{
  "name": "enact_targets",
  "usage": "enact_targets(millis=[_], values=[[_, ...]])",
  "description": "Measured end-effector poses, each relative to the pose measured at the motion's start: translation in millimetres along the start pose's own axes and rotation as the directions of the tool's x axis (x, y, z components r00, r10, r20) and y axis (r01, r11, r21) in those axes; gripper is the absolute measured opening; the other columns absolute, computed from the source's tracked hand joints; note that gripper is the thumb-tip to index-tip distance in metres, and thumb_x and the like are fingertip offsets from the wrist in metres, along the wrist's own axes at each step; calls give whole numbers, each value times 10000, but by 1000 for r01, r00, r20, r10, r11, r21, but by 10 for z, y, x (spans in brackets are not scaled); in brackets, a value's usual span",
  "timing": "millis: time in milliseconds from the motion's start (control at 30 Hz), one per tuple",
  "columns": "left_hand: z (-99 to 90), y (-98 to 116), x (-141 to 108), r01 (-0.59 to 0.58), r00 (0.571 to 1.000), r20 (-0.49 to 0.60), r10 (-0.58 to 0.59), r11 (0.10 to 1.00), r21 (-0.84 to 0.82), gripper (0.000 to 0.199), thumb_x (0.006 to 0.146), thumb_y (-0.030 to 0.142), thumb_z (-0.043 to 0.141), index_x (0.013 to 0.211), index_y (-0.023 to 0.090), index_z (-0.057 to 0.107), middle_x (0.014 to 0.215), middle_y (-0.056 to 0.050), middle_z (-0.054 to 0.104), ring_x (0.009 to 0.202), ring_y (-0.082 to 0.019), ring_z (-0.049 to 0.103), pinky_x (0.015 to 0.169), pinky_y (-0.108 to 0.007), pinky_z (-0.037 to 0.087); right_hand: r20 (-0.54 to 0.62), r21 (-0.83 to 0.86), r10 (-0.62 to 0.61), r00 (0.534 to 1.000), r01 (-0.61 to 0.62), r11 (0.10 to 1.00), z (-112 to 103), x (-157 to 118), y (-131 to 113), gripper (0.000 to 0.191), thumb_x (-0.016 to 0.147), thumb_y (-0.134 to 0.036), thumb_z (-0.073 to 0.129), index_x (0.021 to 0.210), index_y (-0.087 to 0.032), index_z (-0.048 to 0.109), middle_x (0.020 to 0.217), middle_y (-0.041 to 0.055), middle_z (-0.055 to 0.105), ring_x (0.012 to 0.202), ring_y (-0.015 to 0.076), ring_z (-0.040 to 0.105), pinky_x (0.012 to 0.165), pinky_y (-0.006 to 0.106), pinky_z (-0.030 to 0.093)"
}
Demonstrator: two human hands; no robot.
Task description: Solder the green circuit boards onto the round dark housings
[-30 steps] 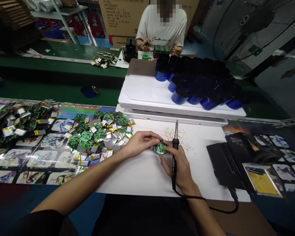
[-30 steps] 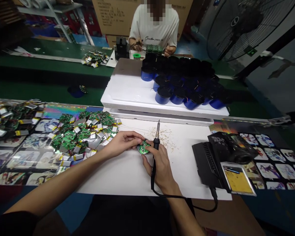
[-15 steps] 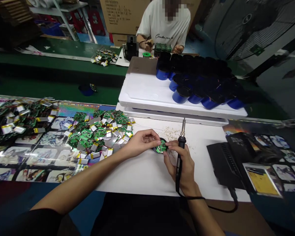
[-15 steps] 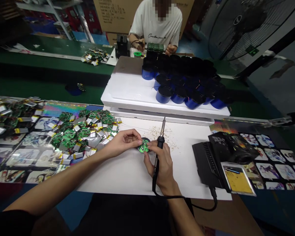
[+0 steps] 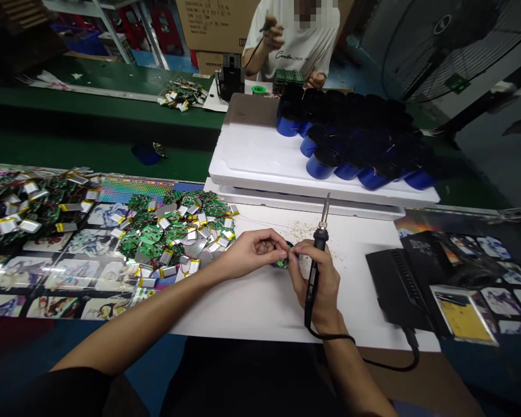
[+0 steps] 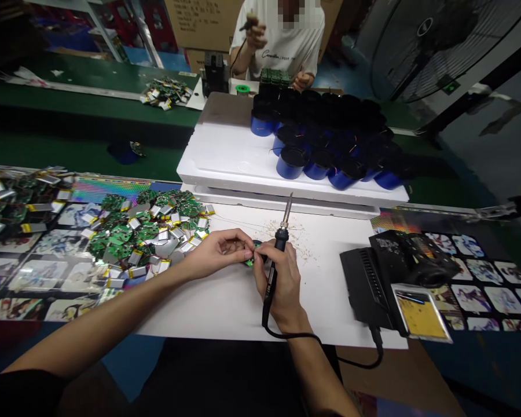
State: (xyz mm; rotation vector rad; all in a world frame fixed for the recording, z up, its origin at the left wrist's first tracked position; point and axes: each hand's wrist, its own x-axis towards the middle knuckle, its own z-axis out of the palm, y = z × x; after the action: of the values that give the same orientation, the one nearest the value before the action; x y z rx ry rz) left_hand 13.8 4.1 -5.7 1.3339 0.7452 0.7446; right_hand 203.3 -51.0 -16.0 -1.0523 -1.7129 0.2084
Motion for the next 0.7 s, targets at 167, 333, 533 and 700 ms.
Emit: enact_targets(millis=[167, 333, 533, 700], values=[[16, 3, 4, 11, 999, -38, -10, 1000, 17, 403, 916, 517, 819, 973, 127, 738, 793, 0, 617, 717, -103, 507, 677, -238, 383, 21, -1, -16, 1000, 16, 1000, 14, -4, 3, 445, 923, 2, 686, 1255, -275, 582, 1052, 39, 704, 991, 216, 701, 875, 429, 609], [-2, 29, -1, 1, 1000, -21, -1, 1000, 11, 385, 917, 499, 816, 946, 128, 716, 839, -14, 625, 738, -110, 523, 689, -248, 394, 37, 5, -16, 999, 16, 1000, 24, -11, -6, 432, 936, 1, 662, 1246, -285, 568, 1053, 34, 698, 987, 210, 698, 861, 422, 603], [-32, 76, 5, -135, 991, 10, 136, 969, 205, 179, 962, 322, 747, 911, 150, 742, 968, -58, 702, 838, -145, 611, 730, -267, 437, 75, -3, -29, 997, 29, 1000, -31, -43, 5, 423, 930, 9, 660, 1229, -277, 573, 1030, 30, 698, 965, 210, 698, 857, 425, 596], [-63, 38, -2, -288, 950, 35, 310, 829, 479, 61, 975, 185, 680, 922, 176, 710, 981, -52, 737, 935, -178, 660, 852, -298, 494, 82, -6, 21, 996, -21, 1000, -255, -131, 15, 412, 923, -17, 687, 1244, -263, 611, 1036, 35, 705, 985, 211, 720, 915, 430, 596]])
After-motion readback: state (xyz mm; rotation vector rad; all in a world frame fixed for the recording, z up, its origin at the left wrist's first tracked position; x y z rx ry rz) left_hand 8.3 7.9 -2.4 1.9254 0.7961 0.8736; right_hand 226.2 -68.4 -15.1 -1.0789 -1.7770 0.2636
